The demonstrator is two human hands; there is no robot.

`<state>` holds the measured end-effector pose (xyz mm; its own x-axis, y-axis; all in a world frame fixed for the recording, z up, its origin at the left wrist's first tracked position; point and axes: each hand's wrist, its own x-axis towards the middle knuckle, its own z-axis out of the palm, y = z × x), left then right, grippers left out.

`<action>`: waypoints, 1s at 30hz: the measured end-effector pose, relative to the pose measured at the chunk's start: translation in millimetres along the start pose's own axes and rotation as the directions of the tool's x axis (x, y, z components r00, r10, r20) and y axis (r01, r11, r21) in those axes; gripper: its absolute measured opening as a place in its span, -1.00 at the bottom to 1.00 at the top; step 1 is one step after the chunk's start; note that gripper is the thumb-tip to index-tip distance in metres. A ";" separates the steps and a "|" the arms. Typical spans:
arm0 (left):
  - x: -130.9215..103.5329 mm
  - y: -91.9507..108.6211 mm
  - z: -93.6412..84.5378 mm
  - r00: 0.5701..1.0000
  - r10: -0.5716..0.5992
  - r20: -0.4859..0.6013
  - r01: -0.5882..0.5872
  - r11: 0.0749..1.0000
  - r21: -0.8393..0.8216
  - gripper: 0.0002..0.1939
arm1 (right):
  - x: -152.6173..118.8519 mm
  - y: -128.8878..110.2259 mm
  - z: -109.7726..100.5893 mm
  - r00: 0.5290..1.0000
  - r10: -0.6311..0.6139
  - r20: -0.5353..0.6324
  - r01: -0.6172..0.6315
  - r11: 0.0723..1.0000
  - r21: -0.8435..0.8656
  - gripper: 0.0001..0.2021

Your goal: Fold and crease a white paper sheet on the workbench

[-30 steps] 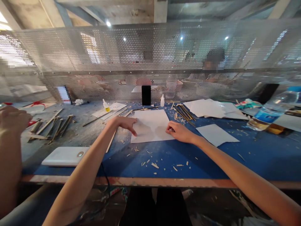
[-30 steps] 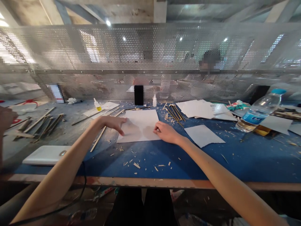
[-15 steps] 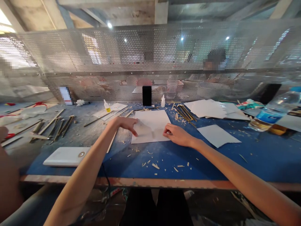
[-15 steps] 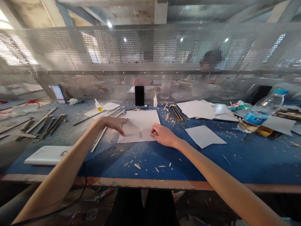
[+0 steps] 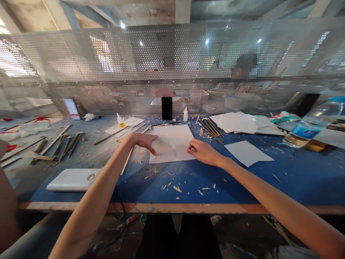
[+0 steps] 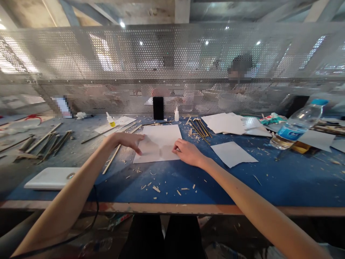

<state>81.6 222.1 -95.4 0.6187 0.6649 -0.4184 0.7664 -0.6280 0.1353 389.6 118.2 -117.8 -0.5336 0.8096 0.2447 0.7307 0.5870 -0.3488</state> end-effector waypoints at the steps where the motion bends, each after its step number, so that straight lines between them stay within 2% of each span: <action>1: 0.3 0.0 -0.2 1.000 0.007 0.000 -0.007 1.000 -0.006 -0.01 | -0.1 -1.0 -0.1 1.000 -0.004 0.005 0.004 1.000 0.001 -0.90; 5: 1.0 -0.4 -0.7 1.000 -0.002 0.016 0.002 1.000 -0.012 0.00 | -0.2 -0.8 0.1 1.000 -0.016 0.006 0.016 1.000 -0.006 -0.92; 10: 4.5 -6.6 1.6 0.999 -0.019 0.032 0.019 1.000 -0.006 0.08 | 0.1 5.3 -0.1 0.996 0.055 -0.067 -0.062 0.993 -0.096 -0.91; 16: 4.5 -7.4 1.8 0.999 -0.013 0.030 0.013 1.000 -0.005 0.06 | 1.9 1.6 1.8 1.000 -0.015 0.014 0.014 0.997 0.078 -0.91; 21: 1.2 -3.1 0.0 1.000 -0.025 0.016 0.026 0.999 -0.026 0.09 | 2.4 10.8 -2.0 0.996 0.083 -0.022 -0.084 0.996 -0.026 -0.91; 27: -2.3 1.8 -2.0 1.000 -0.003 0.015 0.004 0.999 -0.040 0.06 | 1.2 5.6 -0.7 1.000 -0.012 0.024 0.012 1.000 0.008 -0.92; 30: -2.7 2.8 -2.3 1.000 -0.016 0.013 0.016 0.999 -0.038 0.10 | 1.9 5.7 -0.5 1.000 0.016 -0.016 -0.017 0.997 -0.070 -0.91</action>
<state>82.5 219.4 -91.8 0.6043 0.6697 -0.4317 0.7824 -0.6012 0.1624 393.0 123.2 -118.9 -0.5154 0.8186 0.2534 0.7673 0.5725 -0.2889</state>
